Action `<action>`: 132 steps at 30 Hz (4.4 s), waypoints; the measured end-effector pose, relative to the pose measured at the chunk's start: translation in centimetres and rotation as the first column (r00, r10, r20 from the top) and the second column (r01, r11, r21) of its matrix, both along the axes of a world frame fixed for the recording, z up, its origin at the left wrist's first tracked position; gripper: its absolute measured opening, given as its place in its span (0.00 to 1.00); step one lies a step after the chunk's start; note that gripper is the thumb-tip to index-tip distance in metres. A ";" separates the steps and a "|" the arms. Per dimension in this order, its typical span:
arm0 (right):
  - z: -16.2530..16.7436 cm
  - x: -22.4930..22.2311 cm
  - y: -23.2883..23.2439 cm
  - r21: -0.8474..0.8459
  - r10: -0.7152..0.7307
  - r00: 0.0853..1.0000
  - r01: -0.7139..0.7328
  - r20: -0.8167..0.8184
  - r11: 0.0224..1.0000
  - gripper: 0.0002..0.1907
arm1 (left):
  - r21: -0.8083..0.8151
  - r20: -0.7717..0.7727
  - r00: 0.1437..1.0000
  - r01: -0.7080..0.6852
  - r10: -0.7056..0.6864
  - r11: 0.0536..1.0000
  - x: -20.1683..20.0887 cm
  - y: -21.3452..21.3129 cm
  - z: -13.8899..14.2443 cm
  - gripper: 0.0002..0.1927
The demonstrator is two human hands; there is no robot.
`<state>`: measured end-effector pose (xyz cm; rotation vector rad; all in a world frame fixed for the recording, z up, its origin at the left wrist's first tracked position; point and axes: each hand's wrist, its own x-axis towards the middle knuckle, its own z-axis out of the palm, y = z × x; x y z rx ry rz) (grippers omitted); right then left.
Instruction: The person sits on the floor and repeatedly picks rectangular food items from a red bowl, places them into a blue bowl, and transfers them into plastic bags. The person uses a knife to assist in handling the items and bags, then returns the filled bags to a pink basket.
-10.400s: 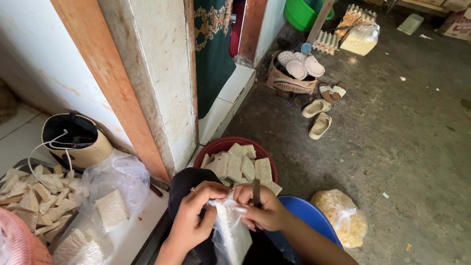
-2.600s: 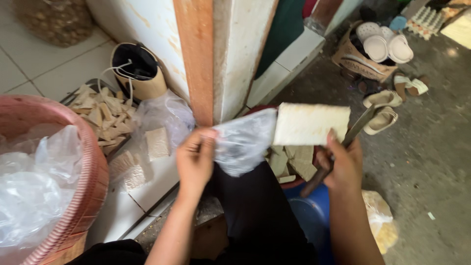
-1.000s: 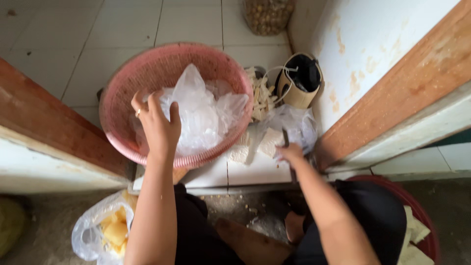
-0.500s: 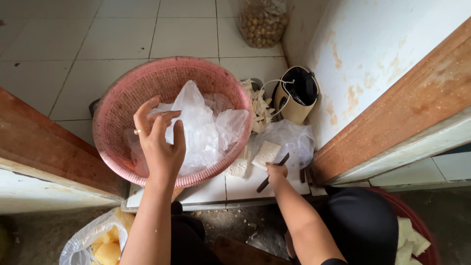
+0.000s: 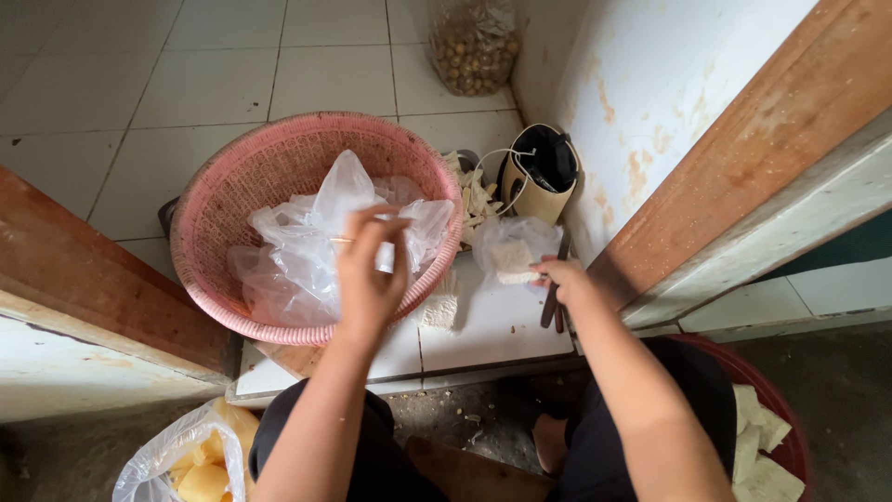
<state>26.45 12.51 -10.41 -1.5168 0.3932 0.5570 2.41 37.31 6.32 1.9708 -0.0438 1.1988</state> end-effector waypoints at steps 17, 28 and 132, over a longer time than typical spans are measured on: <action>11.1 -6.3 -6.8 0.110 0.177 0.922 -0.227 0.344 0.968 0.22 | 0.642 -0.303 0.952 0.240 -0.047 0.728 8.7 -9.2 -7.2 0.39; 4.1 -0.9 -7.3 -0.335 0.197 0.709 0.059 0.677 0.940 0.18 | -0.381 -0.217 0.919 0.231 -0.329 0.895 9.3 -7.7 -6.8 0.17; 16.9 -13.7 -1.0 0.174 0.008 0.760 -0.160 0.650 0.972 0.07 | -0.005 -0.080 0.984 0.158 -0.158 0.987 0.4 -8.4 1.3 0.06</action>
